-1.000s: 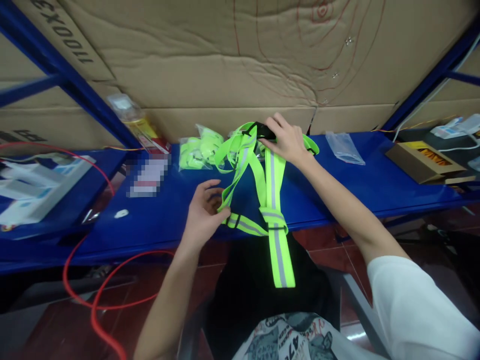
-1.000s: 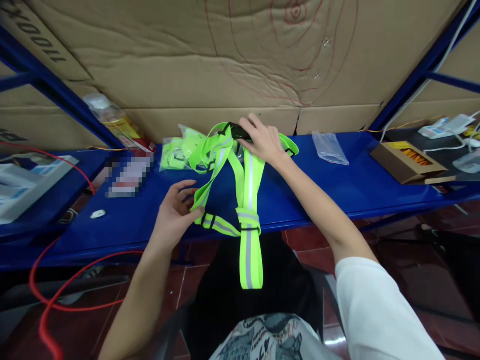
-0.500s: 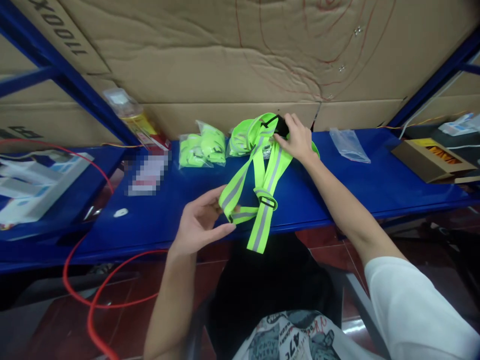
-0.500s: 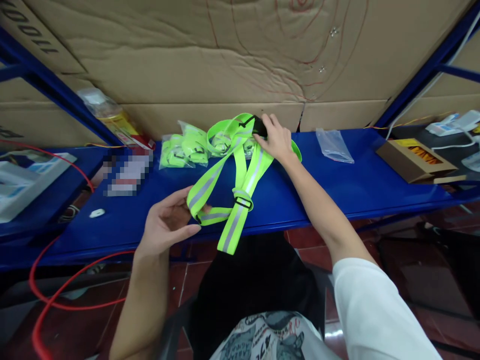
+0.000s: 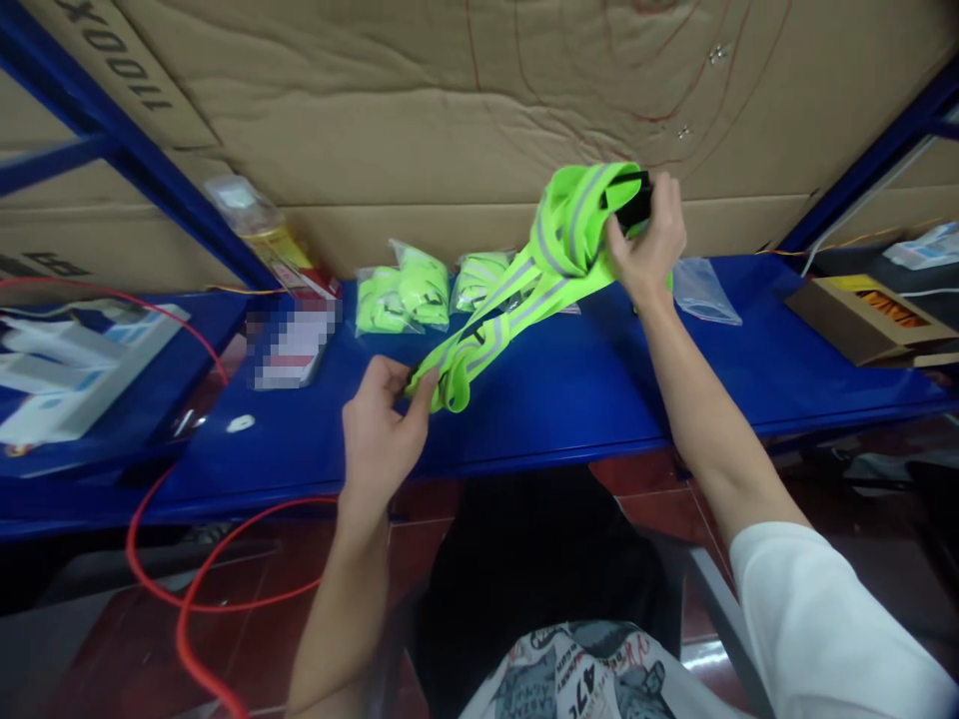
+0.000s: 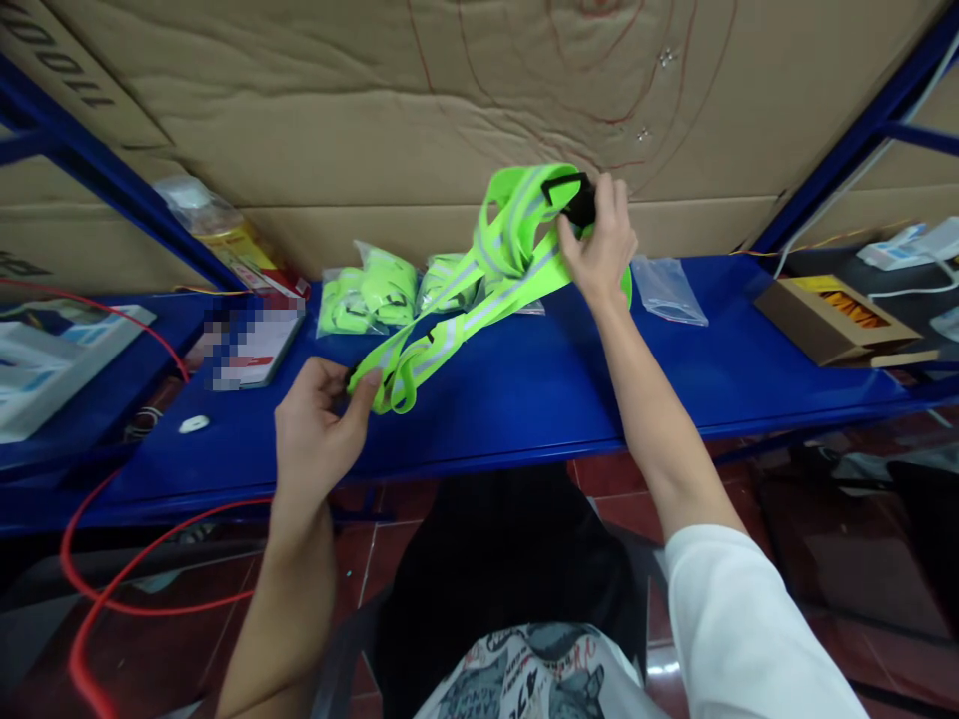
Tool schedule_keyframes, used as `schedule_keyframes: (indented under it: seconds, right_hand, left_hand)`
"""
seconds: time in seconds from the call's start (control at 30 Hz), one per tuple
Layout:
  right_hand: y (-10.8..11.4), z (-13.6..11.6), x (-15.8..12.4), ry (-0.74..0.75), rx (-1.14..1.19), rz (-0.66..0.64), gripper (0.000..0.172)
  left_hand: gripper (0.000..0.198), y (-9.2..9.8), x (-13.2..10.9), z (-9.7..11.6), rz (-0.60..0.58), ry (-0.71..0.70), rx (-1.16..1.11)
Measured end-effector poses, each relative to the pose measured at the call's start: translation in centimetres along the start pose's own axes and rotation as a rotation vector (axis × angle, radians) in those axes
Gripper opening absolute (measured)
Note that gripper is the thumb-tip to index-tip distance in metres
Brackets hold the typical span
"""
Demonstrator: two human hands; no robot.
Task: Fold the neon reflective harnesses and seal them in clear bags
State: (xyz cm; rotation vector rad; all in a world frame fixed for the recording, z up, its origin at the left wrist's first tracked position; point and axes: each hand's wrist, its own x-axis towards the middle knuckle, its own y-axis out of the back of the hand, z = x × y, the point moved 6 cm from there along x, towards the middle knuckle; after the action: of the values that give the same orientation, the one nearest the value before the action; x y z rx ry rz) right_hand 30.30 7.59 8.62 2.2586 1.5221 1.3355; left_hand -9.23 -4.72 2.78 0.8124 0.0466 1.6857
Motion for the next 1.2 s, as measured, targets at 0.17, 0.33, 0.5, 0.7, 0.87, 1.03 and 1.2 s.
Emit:
schedule_keyframes:
  seconds: [0.17, 0.33, 0.5, 0.7, 0.87, 1.03, 1.2]
  right_hand:
    - [2.4, 1.4, -0.1, -0.033, -0.199, 0.387, 0.023]
    - [2.1, 2.1, 0.1, -0.078, -0.179, 0.354, 0.027]
    - [1.8, 1.6, -0.5, -0.049, -0.202, 0.299, 0.030]
    - [1.9, 0.7, -0.8, -0.067, -0.367, 0.225, 0.041]
    - [1.8, -0.5, 0.0, -0.048, -0.483, 0.118, 0.057]
    - [0.1, -5.2, -0.1, 0.175, -0.338, 0.014, 0.046]
    - [-2.8, -11.7, -1.9, 0.313, -0.279, -0.174, 0.041]
  left_hand:
    - [0.041, -0.4, -0.7, 2.3, -0.074, -0.126, -0.440]
    - [0.062, -0.1, -1.2, 3.2, -0.098, -0.151, -0.606]
    - [0.046, 0.5, -0.7, 2.8, 0.109, -0.036, -0.334]
    - [0.020, 0.5, 0.5, -1.7, 0.221, 0.176, -0.271]
    - [0.037, -0.2, -0.9, -1.4, -0.366, 0.147, -0.211]
    - [0.050, -0.3, -1.0, 3.6, -0.589, -0.087, 0.020]
    - [0.111, -3.9, 2.6, 9.1, -0.279, -0.412, -0.016]
